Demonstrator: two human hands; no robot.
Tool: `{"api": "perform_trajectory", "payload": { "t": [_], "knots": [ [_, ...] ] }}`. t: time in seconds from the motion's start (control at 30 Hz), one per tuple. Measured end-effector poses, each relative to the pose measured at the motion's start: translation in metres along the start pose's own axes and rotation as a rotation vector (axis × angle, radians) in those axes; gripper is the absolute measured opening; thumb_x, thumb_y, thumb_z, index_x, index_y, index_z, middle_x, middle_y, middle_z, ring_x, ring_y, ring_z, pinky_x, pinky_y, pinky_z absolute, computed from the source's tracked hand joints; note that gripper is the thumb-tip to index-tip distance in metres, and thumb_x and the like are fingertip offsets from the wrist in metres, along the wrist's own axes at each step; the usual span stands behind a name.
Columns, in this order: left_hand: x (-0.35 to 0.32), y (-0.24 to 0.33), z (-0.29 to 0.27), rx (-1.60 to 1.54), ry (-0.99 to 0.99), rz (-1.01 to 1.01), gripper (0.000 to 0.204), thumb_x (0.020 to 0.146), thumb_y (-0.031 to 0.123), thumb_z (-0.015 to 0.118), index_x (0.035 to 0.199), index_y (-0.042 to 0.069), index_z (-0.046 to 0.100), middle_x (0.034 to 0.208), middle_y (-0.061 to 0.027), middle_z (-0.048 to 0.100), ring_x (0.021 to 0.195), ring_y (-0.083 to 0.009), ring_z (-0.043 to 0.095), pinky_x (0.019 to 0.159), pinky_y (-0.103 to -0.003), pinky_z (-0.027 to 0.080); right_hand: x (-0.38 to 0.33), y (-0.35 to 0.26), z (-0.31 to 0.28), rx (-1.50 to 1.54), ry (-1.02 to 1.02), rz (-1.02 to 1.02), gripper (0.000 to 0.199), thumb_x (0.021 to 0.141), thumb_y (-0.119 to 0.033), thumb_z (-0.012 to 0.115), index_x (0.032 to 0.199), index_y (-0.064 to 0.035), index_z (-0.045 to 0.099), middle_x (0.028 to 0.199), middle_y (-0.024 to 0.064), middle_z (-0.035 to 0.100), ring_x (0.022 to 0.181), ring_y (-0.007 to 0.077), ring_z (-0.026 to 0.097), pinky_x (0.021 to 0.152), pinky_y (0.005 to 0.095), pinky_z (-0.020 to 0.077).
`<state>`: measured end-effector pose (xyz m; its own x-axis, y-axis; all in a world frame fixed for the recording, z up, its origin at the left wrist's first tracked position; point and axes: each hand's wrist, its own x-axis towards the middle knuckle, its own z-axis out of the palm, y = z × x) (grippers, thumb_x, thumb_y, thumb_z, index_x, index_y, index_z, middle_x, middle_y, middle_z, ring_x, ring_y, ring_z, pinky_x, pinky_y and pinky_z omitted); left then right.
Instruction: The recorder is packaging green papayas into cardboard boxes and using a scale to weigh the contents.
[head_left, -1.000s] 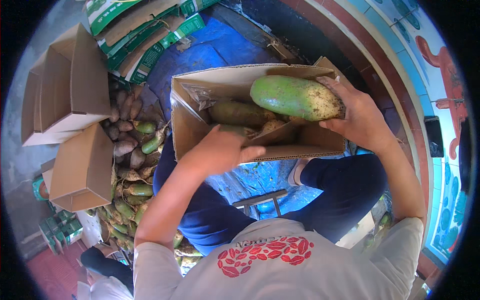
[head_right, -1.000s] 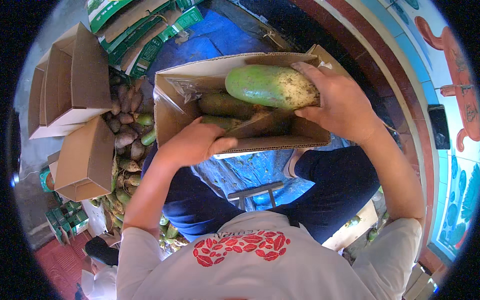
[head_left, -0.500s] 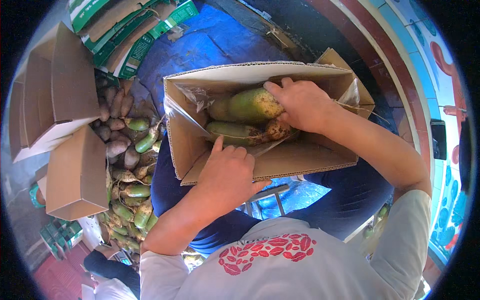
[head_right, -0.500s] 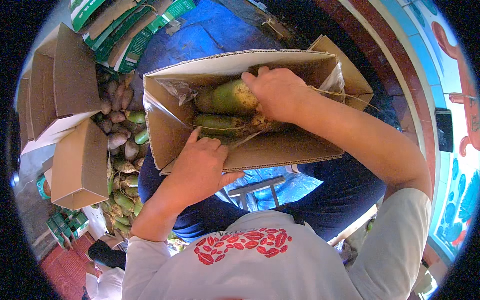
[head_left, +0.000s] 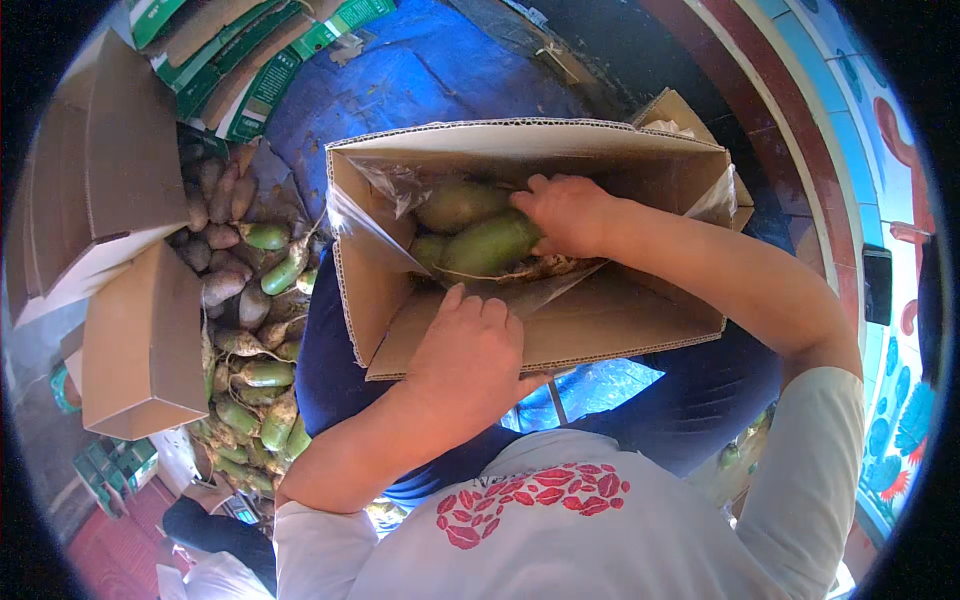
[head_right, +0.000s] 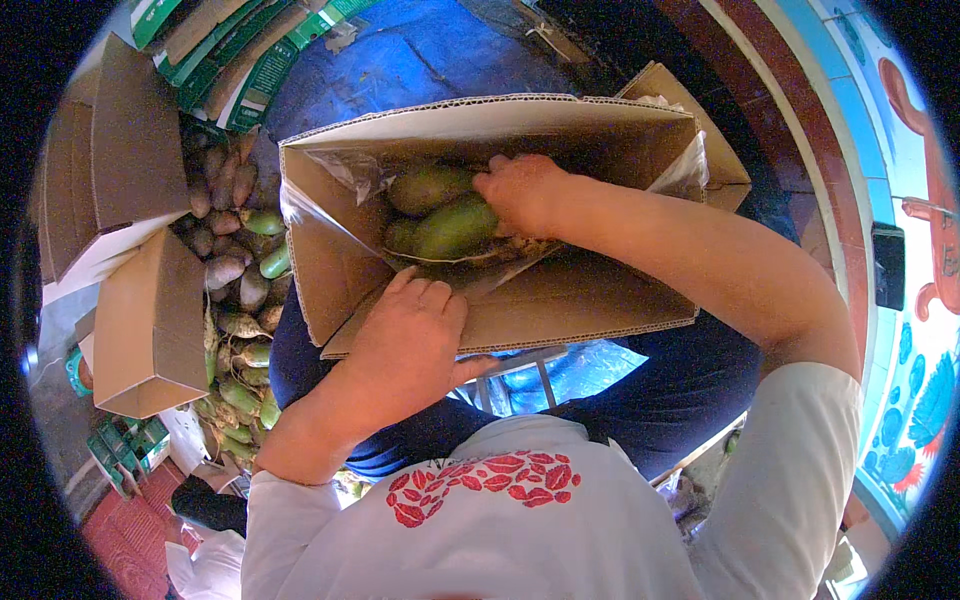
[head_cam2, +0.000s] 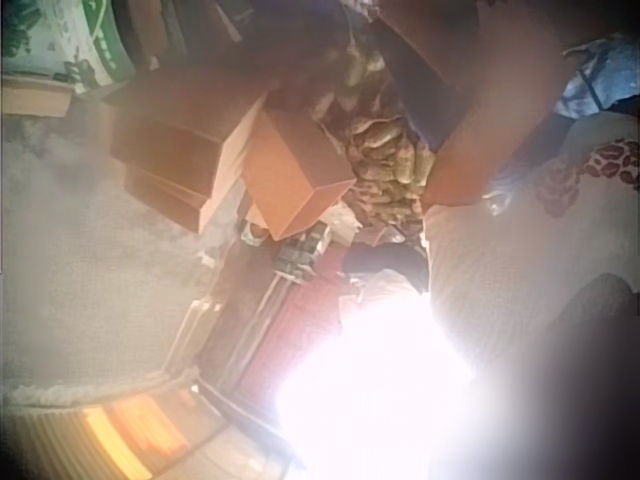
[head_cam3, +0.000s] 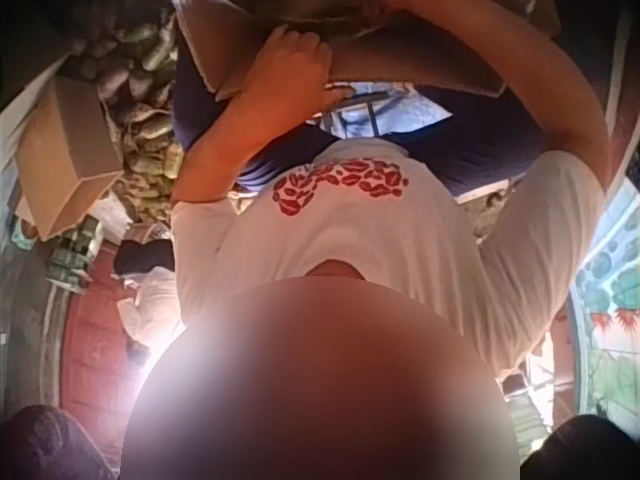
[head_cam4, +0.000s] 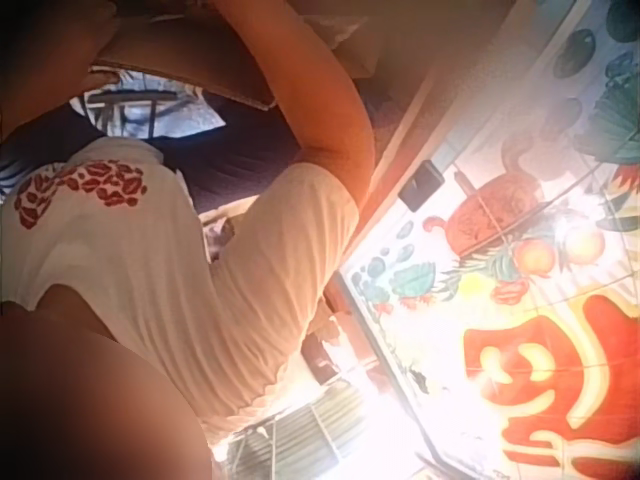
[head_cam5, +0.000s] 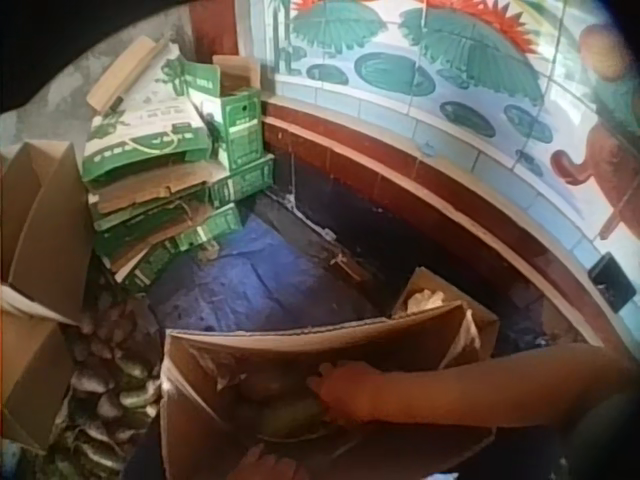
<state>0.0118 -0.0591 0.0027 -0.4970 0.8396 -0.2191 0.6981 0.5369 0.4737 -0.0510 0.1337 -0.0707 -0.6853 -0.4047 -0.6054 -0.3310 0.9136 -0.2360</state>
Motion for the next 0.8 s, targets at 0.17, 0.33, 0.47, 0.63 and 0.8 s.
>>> {"api": "perform_trajectory", "payload": {
  "t": [0.17, 0.33, 0.47, 0.63, 0.8],
  "knots": [
    [0.004, -0.001, -0.003, 0.004, -0.031, -0.002, 0.046, 0.068, 0.04, 0.064, 0.081, -0.004, 0.056, 0.081, -0.0185, 0.054, 0.083, -0.0328, 0.053, 0.089, -0.043, 0.036, 0.02, -0.013, 0.014, -0.111, 0.076, -0.181, 0.06, 0.063, -0.028, 0.073, 0.109, -0.0009, 0.047, 0.103, 0.0183, 0.052, 0.095, 0.0326, 0.054, 0.081, 0.0399, 0.0445],
    [0.0, -0.002, 0.0, -0.025, -0.003, 0.018, 0.047, 0.068, 0.039, 0.065, 0.081, -0.004, 0.056, 0.08, -0.0184, 0.054, 0.083, -0.0328, 0.053, 0.088, -0.043, 0.037, 0.023, -0.005, 0.011, -0.009, -0.058, -0.158, 0.059, 0.066, -0.033, 0.069, 0.107, 0.0038, 0.047, 0.1, 0.0221, 0.055, 0.093, 0.0341, 0.056, 0.082, 0.0393, 0.0441],
    [0.002, -0.002, 0.002, 0.003, -0.016, 0.019, 0.048, 0.068, 0.04, 0.064, 0.082, -0.005, 0.056, 0.081, -0.0189, 0.054, 0.085, -0.0329, 0.052, 0.088, -0.043, 0.037, 0.022, -0.005, 0.012, 0.128, -0.108, -0.075, 0.058, 0.069, -0.037, 0.065, 0.104, 0.0058, 0.047, 0.099, 0.0253, 0.056, 0.095, 0.0356, 0.054, 0.083, 0.0397, 0.0431],
    [-0.003, 0.002, 0.007, -0.005, -0.078, -0.01, 0.049, 0.067, 0.04, 0.065, 0.084, -0.005, 0.056, 0.084, -0.0192, 0.054, 0.086, -0.0334, 0.052, 0.086, -0.042, 0.038, 0.022, -0.043, 0.017, 0.165, -0.134, -0.205, 0.054, 0.071, -0.035, 0.064, 0.101, 0.0066, 0.048, 0.099, 0.0252, 0.056, 0.096, 0.0362, 0.054, 0.083, 0.041, 0.0431],
    [-0.002, 0.001, 0.005, 0.033, -0.097, -0.036, 0.051, 0.068, 0.04, 0.065, 0.088, -0.006, 0.056, 0.088, -0.0209, 0.054, 0.088, -0.0336, 0.052, 0.084, -0.042, 0.039, 0.022, -0.049, 0.023, 0.153, -0.036, -0.205, 0.053, 0.073, -0.034, 0.063, 0.104, 0.0057, 0.045, 0.1, 0.0235, 0.055, 0.094, 0.0375, 0.055, 0.081, 0.041, 0.0445]
  ]
}}
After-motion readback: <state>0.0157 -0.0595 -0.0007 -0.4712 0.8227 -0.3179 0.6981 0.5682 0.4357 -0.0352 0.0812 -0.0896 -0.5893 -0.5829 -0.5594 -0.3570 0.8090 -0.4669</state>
